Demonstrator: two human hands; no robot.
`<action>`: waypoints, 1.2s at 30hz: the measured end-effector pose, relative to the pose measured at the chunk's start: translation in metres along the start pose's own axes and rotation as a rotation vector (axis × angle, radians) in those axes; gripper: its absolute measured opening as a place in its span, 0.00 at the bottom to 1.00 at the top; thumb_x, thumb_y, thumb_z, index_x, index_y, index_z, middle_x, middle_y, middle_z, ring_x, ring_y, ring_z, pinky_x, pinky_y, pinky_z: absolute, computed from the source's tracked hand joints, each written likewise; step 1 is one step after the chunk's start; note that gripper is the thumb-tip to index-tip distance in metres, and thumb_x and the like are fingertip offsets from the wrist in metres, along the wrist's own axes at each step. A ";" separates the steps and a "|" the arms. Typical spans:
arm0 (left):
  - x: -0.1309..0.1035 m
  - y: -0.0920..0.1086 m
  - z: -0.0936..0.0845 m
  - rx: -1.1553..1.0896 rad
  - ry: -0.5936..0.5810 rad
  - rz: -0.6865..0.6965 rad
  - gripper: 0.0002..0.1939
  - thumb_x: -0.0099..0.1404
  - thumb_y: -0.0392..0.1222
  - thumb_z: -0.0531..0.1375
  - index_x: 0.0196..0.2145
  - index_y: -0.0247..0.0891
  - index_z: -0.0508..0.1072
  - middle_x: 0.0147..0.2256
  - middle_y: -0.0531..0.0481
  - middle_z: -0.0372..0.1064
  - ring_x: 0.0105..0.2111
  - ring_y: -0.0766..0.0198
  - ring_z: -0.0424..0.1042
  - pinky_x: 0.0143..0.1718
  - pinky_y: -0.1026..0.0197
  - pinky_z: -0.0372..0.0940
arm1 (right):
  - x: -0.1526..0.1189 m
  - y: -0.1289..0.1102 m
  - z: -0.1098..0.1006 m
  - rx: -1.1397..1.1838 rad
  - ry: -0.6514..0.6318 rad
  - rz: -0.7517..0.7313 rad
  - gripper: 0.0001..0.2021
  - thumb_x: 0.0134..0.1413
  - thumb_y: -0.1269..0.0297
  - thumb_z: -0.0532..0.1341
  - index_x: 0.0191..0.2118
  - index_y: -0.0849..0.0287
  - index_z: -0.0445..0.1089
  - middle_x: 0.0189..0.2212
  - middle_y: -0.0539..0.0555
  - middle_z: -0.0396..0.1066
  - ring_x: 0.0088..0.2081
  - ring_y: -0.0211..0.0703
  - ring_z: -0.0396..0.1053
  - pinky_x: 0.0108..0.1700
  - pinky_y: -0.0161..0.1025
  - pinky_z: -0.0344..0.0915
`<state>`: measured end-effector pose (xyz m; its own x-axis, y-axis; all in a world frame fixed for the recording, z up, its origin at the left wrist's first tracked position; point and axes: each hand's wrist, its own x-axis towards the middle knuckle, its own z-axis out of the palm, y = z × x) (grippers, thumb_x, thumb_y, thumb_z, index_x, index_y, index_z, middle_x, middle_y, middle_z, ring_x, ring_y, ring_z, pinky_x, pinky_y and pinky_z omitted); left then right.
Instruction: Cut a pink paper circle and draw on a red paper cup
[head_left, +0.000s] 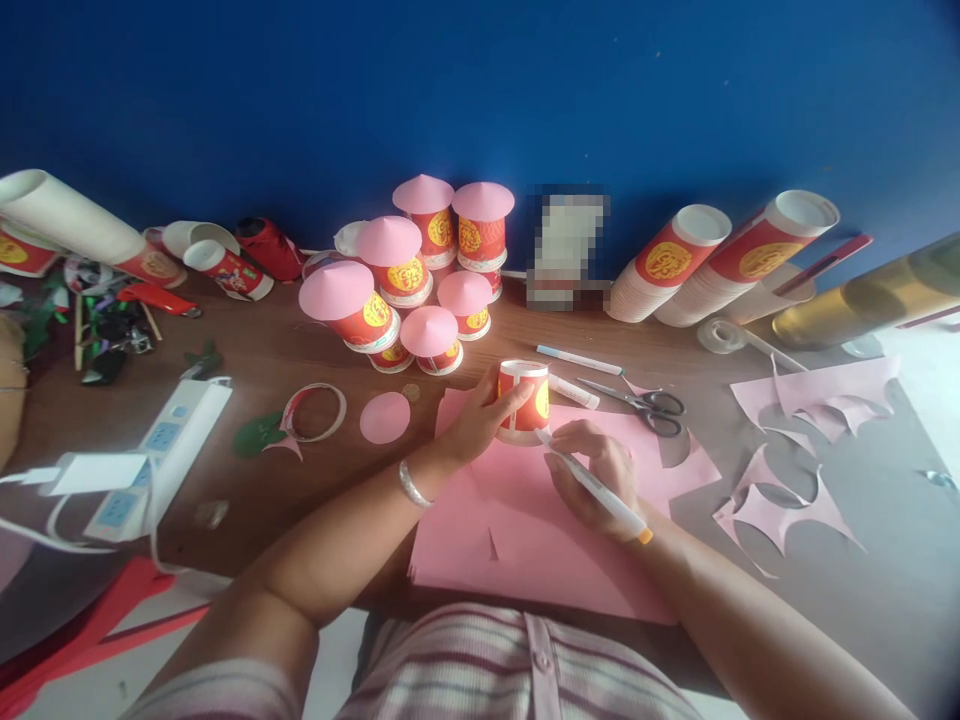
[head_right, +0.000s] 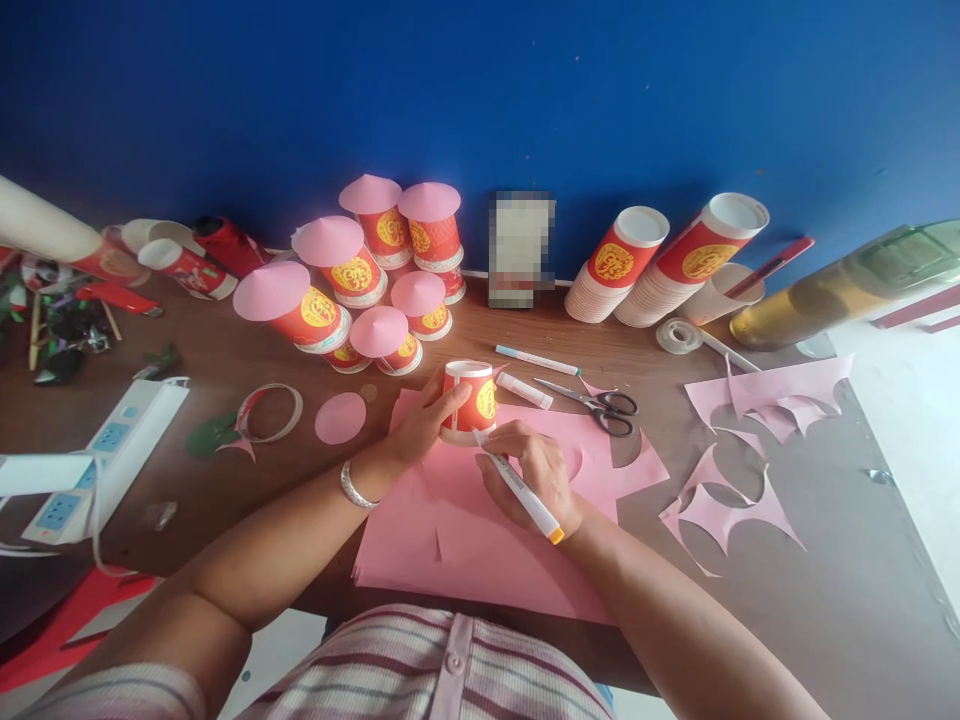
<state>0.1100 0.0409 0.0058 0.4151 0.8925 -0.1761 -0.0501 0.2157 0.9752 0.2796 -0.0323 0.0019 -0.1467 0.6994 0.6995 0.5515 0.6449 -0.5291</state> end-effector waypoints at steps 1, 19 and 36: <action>0.000 0.000 0.000 -0.009 0.004 -0.003 0.12 0.70 0.54 0.60 0.43 0.45 0.74 0.40 0.50 0.71 0.44 0.57 0.70 0.48 0.57 0.64 | 0.000 0.000 0.000 0.000 -0.008 0.006 0.08 0.62 0.71 0.60 0.44 0.53 0.64 0.31 0.51 0.74 0.29 0.40 0.76 0.27 0.35 0.72; 0.002 -0.001 0.000 -0.133 0.039 -0.095 0.17 0.68 0.56 0.61 0.49 0.46 0.74 0.44 0.50 0.73 0.47 0.57 0.72 0.49 0.55 0.68 | -0.005 0.010 0.001 -0.026 -0.021 -0.017 0.10 0.67 0.69 0.57 0.52 0.52 0.67 0.36 0.54 0.75 0.33 0.43 0.76 0.31 0.39 0.74; 0.006 -0.005 -0.002 -0.191 0.044 -0.047 0.17 0.68 0.55 0.62 0.47 0.43 0.76 0.44 0.48 0.74 0.47 0.55 0.73 0.50 0.54 0.68 | -0.004 0.010 -0.002 0.014 -0.084 0.003 0.14 0.73 0.55 0.50 0.51 0.55 0.68 0.29 0.53 0.74 0.27 0.42 0.74 0.27 0.38 0.71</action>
<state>0.1109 0.0456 0.0001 0.3809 0.8952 -0.2311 -0.2042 0.3253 0.9233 0.2871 -0.0294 -0.0048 -0.2137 0.7241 0.6557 0.5405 0.6468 -0.5381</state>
